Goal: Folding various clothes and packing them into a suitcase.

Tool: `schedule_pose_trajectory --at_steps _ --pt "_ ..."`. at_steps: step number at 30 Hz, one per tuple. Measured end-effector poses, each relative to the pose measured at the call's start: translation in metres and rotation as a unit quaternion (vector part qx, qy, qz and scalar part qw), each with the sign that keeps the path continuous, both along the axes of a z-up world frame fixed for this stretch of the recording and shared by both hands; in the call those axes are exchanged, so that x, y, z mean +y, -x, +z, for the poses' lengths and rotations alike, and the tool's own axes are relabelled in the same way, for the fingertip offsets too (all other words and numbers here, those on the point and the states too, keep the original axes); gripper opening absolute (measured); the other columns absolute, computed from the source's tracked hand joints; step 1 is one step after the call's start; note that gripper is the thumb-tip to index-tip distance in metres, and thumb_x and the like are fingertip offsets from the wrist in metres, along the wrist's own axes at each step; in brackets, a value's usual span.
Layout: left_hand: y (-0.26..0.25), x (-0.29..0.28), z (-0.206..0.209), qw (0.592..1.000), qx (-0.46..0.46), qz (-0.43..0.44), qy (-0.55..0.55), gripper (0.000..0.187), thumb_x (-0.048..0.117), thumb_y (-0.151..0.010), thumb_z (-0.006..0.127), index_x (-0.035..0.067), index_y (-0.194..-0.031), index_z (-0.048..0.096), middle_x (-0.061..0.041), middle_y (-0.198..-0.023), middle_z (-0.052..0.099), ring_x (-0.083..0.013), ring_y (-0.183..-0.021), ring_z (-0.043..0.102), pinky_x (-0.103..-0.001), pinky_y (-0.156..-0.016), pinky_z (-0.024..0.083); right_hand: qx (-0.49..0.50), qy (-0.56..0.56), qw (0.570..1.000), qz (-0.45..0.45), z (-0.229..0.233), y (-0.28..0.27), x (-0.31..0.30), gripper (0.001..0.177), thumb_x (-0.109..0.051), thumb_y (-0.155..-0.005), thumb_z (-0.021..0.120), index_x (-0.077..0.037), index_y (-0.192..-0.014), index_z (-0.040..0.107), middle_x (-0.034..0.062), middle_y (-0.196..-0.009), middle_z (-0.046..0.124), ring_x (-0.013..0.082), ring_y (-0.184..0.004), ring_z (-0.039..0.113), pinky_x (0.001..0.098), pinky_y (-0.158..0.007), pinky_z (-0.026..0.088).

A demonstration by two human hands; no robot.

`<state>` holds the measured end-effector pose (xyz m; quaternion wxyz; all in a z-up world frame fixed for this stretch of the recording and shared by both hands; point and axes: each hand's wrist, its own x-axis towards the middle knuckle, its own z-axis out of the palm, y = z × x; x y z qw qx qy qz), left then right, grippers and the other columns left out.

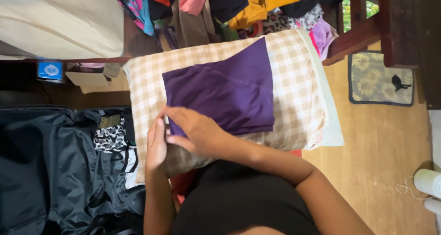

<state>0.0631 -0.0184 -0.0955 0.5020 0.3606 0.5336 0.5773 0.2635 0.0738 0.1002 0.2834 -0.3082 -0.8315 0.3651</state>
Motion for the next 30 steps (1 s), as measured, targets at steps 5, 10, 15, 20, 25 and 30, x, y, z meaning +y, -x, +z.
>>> schedule_pose_trajectory --at_steps 5,10,15,20,25,30 --pt "-0.008 0.003 0.027 0.997 -0.063 0.018 0.03 0.045 0.013 -0.114 0.057 -0.003 -0.155 0.054 -0.004 -0.105 0.057 -0.0076 -0.089 0.051 -0.021 -0.079 0.042 -0.03 -0.05 0.998 0.01 -0.024 -0.039 0.027 0.064 -0.029 -0.099 0.074 -0.005 -0.152 0.048 0.0186 -0.151 0.056 0.0366 -0.14 0.056 0.0436 -0.118 0.046" --pt "-0.029 0.04 0.087 0.993 0.1 -0.007 -0.063 0.051 -0.002 -0.096 0.066 -0.006 -0.144 0.049 -0.004 -0.127 0.061 -0.0102 -0.118 0.057 -0.024 -0.104 0.045 -0.251 -0.153 0.956 -0.014 -0.045 -0.083 0.044 0.087 -0.051 -0.079 0.076 -0.007 -0.148 0.046 0.0265 -0.157 0.037 0.0485 -0.143 0.035 0.0629 -0.112 0.025" --pt "-0.033 0.056 0.09 0.992 0.124 -0.012 0.003 0.057 -0.002 -0.097 0.066 0.002 -0.151 0.048 -0.001 -0.107 0.056 -0.0073 -0.09 0.054 -0.021 -0.08 0.046 -0.233 -0.125 0.964 0.001 -0.074 -0.107 0.02 0.096 -0.065 -0.083 0.068 -0.006 -0.154 0.04 0.0243 -0.165 0.021 0.0444 -0.153 0.019 0.0686 -0.118 0.017" --pt "-0.031 0.069 0.124 0.971 0.234 -0.034 0.021 0.063 -0.001 -0.1 0.061 0.01 -0.16 0.042 -0.003 -0.109 0.052 -0.0092 -0.091 0.05 -0.021 -0.078 0.044 -0.248 -0.165 0.951 0.088 -0.079 -0.117 0.005 0.083 -0.06 -0.086 0.065 -0.019 -0.155 0.043 0.0199 -0.167 0.021 0.0418 -0.155 0.018 0.0679 -0.119 0.016" --pt "-0.022 0.057 0.12 0.954 0.288 -0.078 -0.003 0.055 -0.001 -0.104 0.06 0.012 -0.157 0.049 -0.009 -0.132 0.056 -0.0151 -0.112 0.056 -0.024 -0.093 0.047 -0.194 -0.118 0.961 0.16 -0.065 -0.097 0.019 0.081 -0.056 -0.091 0.065 -0.016 -0.157 0.041 0.0168 -0.169 0.021 0.0394 -0.158 0.017 0.0684 -0.121 0.013" --pt "-0.025 0.041 0.141 0.953 0.252 -0.17 0.001 0.077 0.006 -0.085 0.076 0.008 -0.155 0.045 -0.016 -0.138 0.053 -0.0253 -0.129 0.052 -0.032 -0.109 0.041 -0.208 -0.172 0.958 0.101 -0.076 -0.039 0.039 0.084 -0.052 -0.086 0.07 -0.013 -0.156 0.043 0.0177 -0.168 0.024 0.0385 -0.157 0.02 0.0665 -0.122 0.016"
